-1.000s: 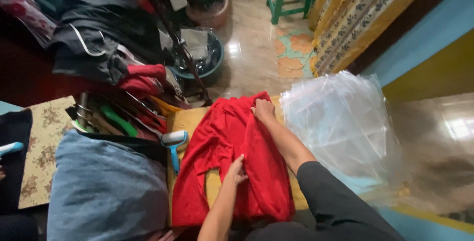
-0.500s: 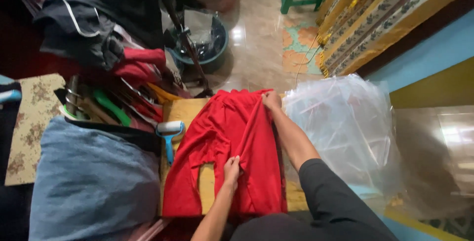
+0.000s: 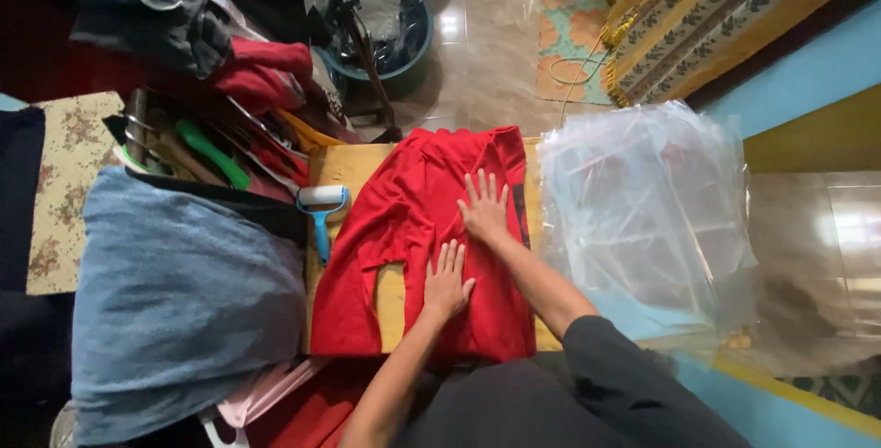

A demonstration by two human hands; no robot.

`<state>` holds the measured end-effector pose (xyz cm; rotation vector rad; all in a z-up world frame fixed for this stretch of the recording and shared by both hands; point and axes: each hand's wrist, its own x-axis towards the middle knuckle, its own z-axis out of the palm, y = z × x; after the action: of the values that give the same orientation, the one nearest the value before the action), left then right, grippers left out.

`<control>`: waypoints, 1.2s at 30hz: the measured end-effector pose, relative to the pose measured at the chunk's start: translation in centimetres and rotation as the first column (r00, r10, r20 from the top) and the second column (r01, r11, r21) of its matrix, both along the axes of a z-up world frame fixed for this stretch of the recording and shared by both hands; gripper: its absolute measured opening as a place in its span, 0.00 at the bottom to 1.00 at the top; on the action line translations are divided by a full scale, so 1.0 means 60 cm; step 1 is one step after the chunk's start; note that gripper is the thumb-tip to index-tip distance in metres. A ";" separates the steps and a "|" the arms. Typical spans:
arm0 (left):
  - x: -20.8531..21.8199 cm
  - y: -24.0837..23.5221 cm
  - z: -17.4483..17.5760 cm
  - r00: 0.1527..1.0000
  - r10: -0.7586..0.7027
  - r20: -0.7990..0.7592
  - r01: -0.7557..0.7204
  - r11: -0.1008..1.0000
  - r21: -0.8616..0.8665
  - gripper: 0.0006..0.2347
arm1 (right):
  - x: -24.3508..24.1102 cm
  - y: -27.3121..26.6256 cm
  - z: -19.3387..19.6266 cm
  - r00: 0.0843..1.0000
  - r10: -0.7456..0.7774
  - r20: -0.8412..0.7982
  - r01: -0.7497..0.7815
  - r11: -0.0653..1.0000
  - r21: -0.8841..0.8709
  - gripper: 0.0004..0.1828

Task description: The person folds a red hoodie on a wooden table, smoothing the fabric and aligning the edges. They then place the folded hoodie into a clear plastic bag, adjusting the bag to enclose the garment.

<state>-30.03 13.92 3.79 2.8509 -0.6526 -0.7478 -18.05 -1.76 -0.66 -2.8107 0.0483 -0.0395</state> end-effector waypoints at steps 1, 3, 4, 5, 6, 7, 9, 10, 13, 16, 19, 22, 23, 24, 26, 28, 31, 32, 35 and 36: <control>-0.007 0.004 0.013 1.000 0.002 -0.002 -0.002 1.000 0.002 0.33 | 0.019 -0.009 -0.005 1.000 0.002 -0.002 -0.002 1.000 0.002 0.36; -0.016 0.006 0.041 0.998 0.032 -0.048 -0.031 0.999 0.015 0.35 | 0.061 -0.036 -0.012 0.931 0.008 -0.364 -0.004 1.000 0.010 0.35; 0.007 0.015 -0.001 0.999 0.031 -0.043 -0.030 0.999 0.013 0.35 | 0.104 -0.062 -0.052 0.933 0.006 -0.360 -0.004 1.000 0.007 0.35; 0.011 0.028 -0.045 0.998 0.052 -0.034 -0.057 0.984 -0.169 0.31 | 0.127 -0.083 -0.100 0.916 0.042 -0.399 -0.013 0.997 0.077 0.35; 0.015 0.042 -0.088 0.997 0.075 -0.029 -0.080 0.935 -0.344 0.29 | 0.149 -0.105 -0.149 0.897 0.080 -0.435 -0.018 0.989 0.146 0.35; 0.017 0.071 -0.059 0.997 0.070 -0.031 -0.076 0.935 -0.347 0.29 | 0.132 -0.109 -0.134 0.897 0.075 -0.436 -0.013 0.990 0.143 0.35; 0.032 0.126 0.002 0.726 0.317 0.610 -0.101 0.927 -0.362 0.14 | 0.106 -0.120 -0.098 0.975 0.029 -0.220 0.031 0.965 0.262 0.31; 0.053 0.163 -0.004 0.725 0.313 0.613 -0.091 0.926 -0.366 0.14 | 0.063 -0.109 -0.060 0.977 0.019 -0.214 0.038 0.965 0.259 0.31; 0.068 0.268 -0.032 0.556 0.525 0.644 -0.164 0.829 -0.534 0.17 | -0.097 -0.048 0.028 0.996 -0.065 0.062 0.057 0.992 0.112 0.30; 0.057 0.307 -0.038 0.665 0.635 0.392 -0.539 0.772 -0.337 0.29 | -0.220 0.004 0.058 0.997 -0.072 -0.024 0.073 0.994 0.081 0.37; 0.050 0.289 -0.020 0.679 0.703 0.214 -0.639 0.708 -0.301 0.35 | -0.251 -0.001 0.037 0.954 -0.059 -0.293 0.075 0.996 0.044 0.38; 0.054 0.291 -0.080 0.622 0.760 0.190 -0.733 0.650 -0.199 0.37 | -0.224 -0.019 0.055 0.963 -0.037 -0.267 0.028 0.999 -0.038 0.38; 0.056 0.300 -0.112 0.621 0.778 0.096 -0.765 0.629 -0.141 0.29 | -0.212 -0.026 0.048 0.949 -0.038 -0.312 0.029 0.999 -0.034 0.40; 0.057 0.309 -0.145 0.610 0.792 0.003 -0.790 0.608 -0.079 0.23 | -0.199 -0.033 0.040 0.933 -0.039 -0.357 0.030 0.999 -0.030 0.41; 0.059 0.309 -0.124 0.640 0.769 0.009 -0.768 0.640 -0.029 0.22 | -0.180 -0.043 0.004 0.914 -0.039 -0.405 0.021 0.999 -0.049 0.43; 0.067 0.300 -0.067 0.678 0.735 0.018 -0.735 0.678 0.009 0.21 | -0.181 -0.031 -0.013 0.896 -0.054 -0.440 0.024 0.997 -0.072 0.45; 0.099 0.295 -0.014 0.669 0.739 0.081 -0.725 0.672 -0.149 0.15 | -0.223 0.041 0.024 0.998 -0.023 -0.059 0.014 0.989 -0.148 0.29; 0.127 0.307 -0.056 0.613 0.790 -0.030 -0.741 0.561 -0.370 0.13 | -0.245 0.079 0.058 0.986 -0.018 -0.163 0.023 0.999 0.025 0.28; 0.178 0.292 -0.064 0.488 0.782 -0.388 -0.811 0.241 -0.533 0.11 | -0.293 0.179 0.123 0.922 0.015 -0.386 0.088 0.965 0.247 0.37; 0.195 0.279 -0.045 0.390 0.701 -0.597 -0.877 0.087 -0.472 0.13 | -0.302 0.211 0.141 0.868 0.029 -0.495 0.135 0.947 0.292 0.43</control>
<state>-18.34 30.67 1.07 1.7558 0.6061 -0.3790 -36.20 10.90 7.79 -2.4209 0.2313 0.6246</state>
